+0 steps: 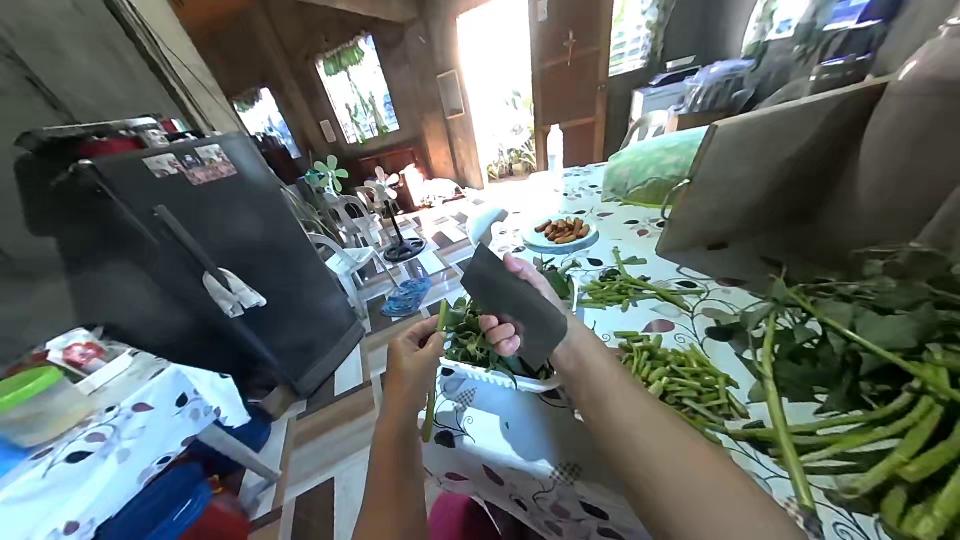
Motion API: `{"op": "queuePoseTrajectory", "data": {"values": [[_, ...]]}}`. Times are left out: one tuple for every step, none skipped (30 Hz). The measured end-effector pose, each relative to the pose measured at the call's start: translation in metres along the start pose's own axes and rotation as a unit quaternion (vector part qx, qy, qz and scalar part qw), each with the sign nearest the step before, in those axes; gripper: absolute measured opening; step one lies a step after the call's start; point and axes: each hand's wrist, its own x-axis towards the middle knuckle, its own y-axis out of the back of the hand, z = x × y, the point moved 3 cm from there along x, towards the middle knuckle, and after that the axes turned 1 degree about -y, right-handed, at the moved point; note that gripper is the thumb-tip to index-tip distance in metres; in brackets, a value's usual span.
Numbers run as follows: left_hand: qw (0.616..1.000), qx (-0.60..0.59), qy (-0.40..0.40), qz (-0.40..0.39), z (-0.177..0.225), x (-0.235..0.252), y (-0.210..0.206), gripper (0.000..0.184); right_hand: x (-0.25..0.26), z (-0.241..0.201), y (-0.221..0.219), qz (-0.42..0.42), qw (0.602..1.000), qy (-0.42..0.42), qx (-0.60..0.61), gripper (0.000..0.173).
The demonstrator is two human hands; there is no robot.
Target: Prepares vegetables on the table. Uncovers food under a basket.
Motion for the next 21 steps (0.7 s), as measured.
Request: {"op": "queuePoseTrajectory", "data": {"values": [[1.0, -0.016, -0.008, 0.006, 0.001, 0.0, -0.003, 0.016, -0.002, 0.002, -0.003, 0.01, 1.0, -0.016, -0.006, 0.068], [0.999, -0.025, -0.019, 0.009, 0.002, -0.001, -0.007, 0.012, -0.007, 0.003, -0.007, 0.016, 0.999, -0.029, -0.022, 0.064], [0.999, -0.031, -0.03, 0.008, 0.005, -0.002, -0.011, 0.01, -0.015, 0.003, -0.014, 0.036, 0.997, -0.037, -0.053, 0.059], [0.999, -0.036, -0.035, 0.002, 0.008, -0.004, -0.016, 0.009, -0.024, 0.001, -0.02, 0.065, 0.992, -0.039, -0.099, 0.056], [0.999, -0.036, -0.037, -0.006, 0.011, -0.005, -0.022, 0.009, -0.034, -0.002, -0.026, 0.094, 0.983, -0.037, -0.151, 0.053], [0.999, -0.035, -0.039, -0.015, 0.013, -0.006, -0.028, 0.009, -0.043, -0.006, -0.027, 0.119, 0.973, -0.038, -0.194, 0.051], [0.999, -0.024, -0.04, -0.024, 0.013, -0.006, -0.034, 0.01, -0.05, -0.01, -0.026, 0.138, 0.963, -0.041, -0.228, 0.051], [0.999, -0.001, -0.04, -0.03, 0.013, -0.005, -0.04, 0.011, -0.057, -0.012, -0.022, 0.153, 0.953, -0.037, -0.257, 0.051], [0.998, 0.032, -0.04, -0.032, 0.012, -0.003, -0.046, 0.012, -0.064, -0.014, -0.018, 0.161, 0.946, -0.023, -0.28, 0.049], [0.996, 0.067, -0.038, -0.033, 0.013, -0.001, -0.052, 0.014, -0.07, -0.016, -0.015, 0.162, 0.94, 0.006, -0.299, 0.042], [0.994, 0.096, -0.039, -0.035, 0.014, 0.0, -0.058, 0.016, -0.077, -0.017, -0.014, 0.168, 0.934, 0.045, -0.313, 0.035], [0.992, 0.112, -0.046, -0.035, 0.016, 0.0, -0.064, 0.017, -0.083, -0.019, -0.014, 0.175, 0.921, 0.08, -0.338, 0.042], [0.991, 0.117, -0.059, -0.034, 0.018, 0.0, -0.07, 0.017, -0.088, -0.02, -0.014, 0.185, 0.907, 0.101, -0.365, 0.062], [0.99, 0.114, -0.071, -0.036, 0.02, -0.002, -0.076, 0.018, -0.092, -0.02, -0.012, 0.191, 0.898, 0.107, -0.382, 0.074], [0.99, 0.109, -0.083, -0.041, 0.023, -0.004, -0.081, 0.018, -0.097, -0.02, -0.011, 0.192, 0.894, 0.101, -0.393, 0.08], [0.989, 0.101, -0.091, -0.052, 0.025, -0.006, -0.087, 0.019, -0.102, -0.018, -0.009, 0.189, 0.894, 0.091, -0.397, 0.086], [0.988, 0.094, -0.099, -0.069, 0.027, -0.007, -0.093, 0.02, -0.108, -0.017, -0.008, 0.184, 0.896, 0.083, -0.396, 0.083], [0.987, 0.088, -0.104, -0.088, 0.03, -0.009, -0.099, 0.021, -0.113, -0.016, -0.007, 0.17, 0.9, 0.081, -0.393, 0.075], [0.985, 0.083, -0.111, -0.105, 0.032, -0.01, -0.105, 0.022, -0.117, -0.016, -0.005, 0.147, 0.906, 0.081, -0.389, 0.063], [0.982, 0.078, -0.12, -0.121, 0.033, -0.011, -0.111, 0.022, -0.121, -0.017, -0.003, 0.118, 0.911, 0.083, -0.386, 0.053], [0.98, 0.072, -0.13, -0.133, 0.034, -0.011, -0.116, 0.021, -0.124, -0.019, -0.002, 0.099, 0.914, 0.087, -0.385, 0.048]]}}
